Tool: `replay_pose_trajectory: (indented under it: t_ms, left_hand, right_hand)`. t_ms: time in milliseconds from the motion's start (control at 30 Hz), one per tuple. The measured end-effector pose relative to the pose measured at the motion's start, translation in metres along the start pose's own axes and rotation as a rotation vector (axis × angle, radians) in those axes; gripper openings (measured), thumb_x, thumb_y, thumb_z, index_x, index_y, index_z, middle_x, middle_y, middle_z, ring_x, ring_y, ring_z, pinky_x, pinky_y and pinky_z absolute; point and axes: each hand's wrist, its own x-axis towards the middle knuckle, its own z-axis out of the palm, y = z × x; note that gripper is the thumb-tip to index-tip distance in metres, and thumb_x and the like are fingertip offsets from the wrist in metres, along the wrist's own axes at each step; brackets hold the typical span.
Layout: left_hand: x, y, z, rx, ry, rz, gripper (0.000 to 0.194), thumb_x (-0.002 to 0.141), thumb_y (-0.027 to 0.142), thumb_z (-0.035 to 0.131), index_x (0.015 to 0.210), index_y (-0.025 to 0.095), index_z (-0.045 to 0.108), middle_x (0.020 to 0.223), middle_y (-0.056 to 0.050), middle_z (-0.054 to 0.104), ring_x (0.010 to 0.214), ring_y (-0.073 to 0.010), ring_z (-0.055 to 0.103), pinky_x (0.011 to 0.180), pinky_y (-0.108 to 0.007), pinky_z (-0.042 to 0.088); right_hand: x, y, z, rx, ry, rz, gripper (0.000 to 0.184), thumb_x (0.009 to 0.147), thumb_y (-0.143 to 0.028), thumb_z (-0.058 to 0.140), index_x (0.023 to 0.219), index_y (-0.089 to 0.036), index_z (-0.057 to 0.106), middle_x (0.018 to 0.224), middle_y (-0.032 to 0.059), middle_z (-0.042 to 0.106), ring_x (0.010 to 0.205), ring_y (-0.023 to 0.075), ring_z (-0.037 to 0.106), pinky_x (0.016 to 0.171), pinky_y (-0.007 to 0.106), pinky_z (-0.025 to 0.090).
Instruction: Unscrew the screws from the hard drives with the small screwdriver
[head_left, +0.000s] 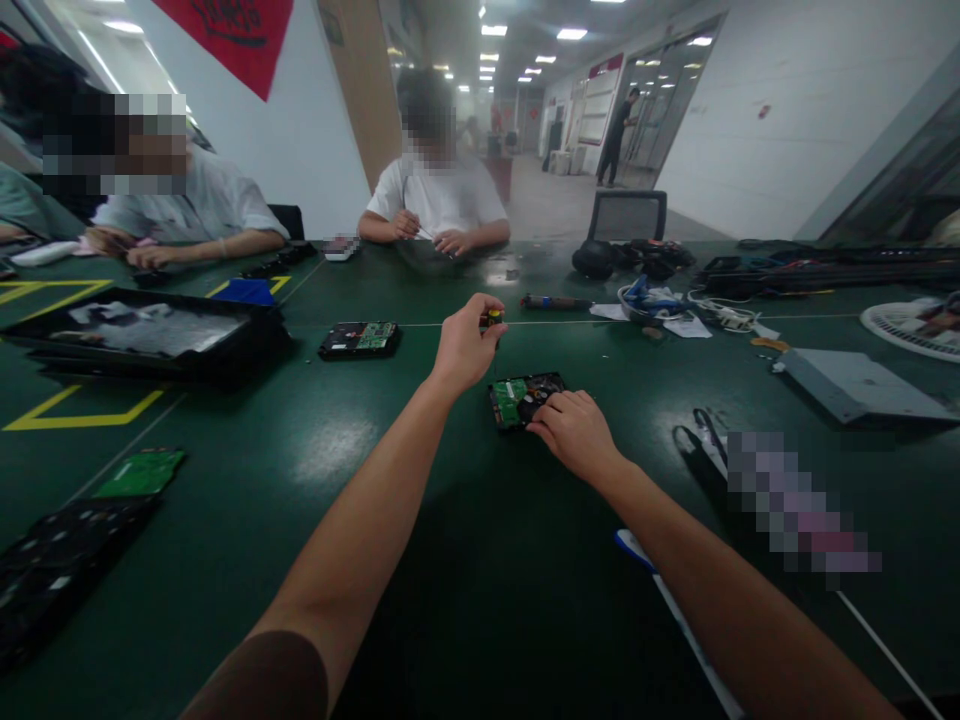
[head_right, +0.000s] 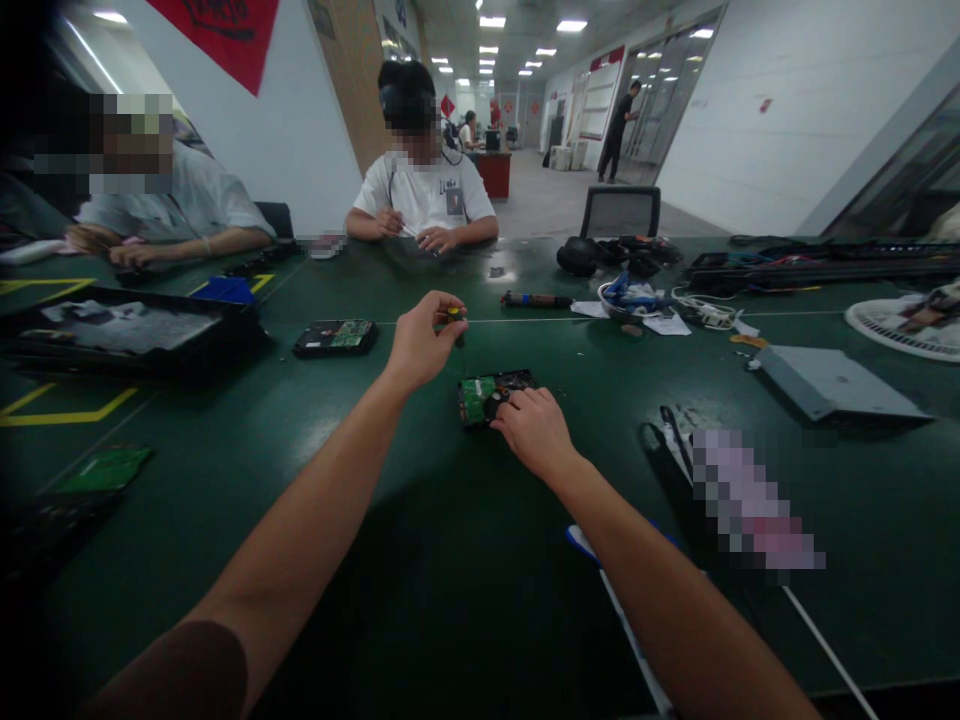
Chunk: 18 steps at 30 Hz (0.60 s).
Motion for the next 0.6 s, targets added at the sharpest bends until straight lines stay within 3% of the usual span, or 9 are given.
replay_pose_trajectory:
  t_ms: [167,300,433,600]
  left_hand:
    - [0.000,0.004,0.000,-0.058,-0.022,-0.002,0.025,0.087,0.012,0.070,0.109,0.022,0.063,0.106,-0.004,0.075,0.090,-0.0157,0.070,0.077,-0.028,0.057]
    - [0.000,0.008,-0.002,-0.088,-0.027,0.012,0.025,0.087,0.013,0.071,0.109,0.022,0.063,0.105,-0.004,0.075,0.090,-0.0155,0.071,0.076,-0.028,0.058]
    - [0.000,0.011,-0.002,-0.096,-0.036,0.023,0.024,0.088,0.015,0.072,0.109,0.022,0.063,0.105,-0.004,0.075,0.090,-0.0157,0.072,0.076,-0.028,0.059]
    - [-0.001,0.011,-0.001,-0.088,-0.054,0.006,0.024,0.089,0.015,0.071,0.110,0.022,0.063,0.105,-0.004,0.075,0.091,-0.0153,0.072,0.077,-0.027,0.059]
  right_hand:
    - [-0.001,-0.009,-0.004,0.030,0.000,-0.008,0.024,0.098,-0.038,0.065,0.088,-0.018,0.073,0.096,0.0113,0.071,0.088,0.0242,0.063,0.080,0.039,0.042]
    - [0.003,-0.004,-0.003,0.122,0.046,0.010,0.038,0.097,-0.051,0.063,0.113,-0.018,0.072,0.119,0.0152,0.069,0.112,0.0310,0.062,0.095,0.046,0.046]
    - [0.005,0.002,0.004,0.136,0.007,-0.022,0.066,0.091,-0.062,0.065,0.143,-0.022,0.057,0.154,0.0152,0.050,0.145,0.0382,0.039,0.118,0.059,0.031]
    - [0.008,0.003,0.013,0.098,-0.101,0.012,0.081,0.089,-0.076,0.055,0.150,-0.023,0.052,0.167,0.0145,0.033,0.156,0.0407,0.020,0.125,0.063,0.015]
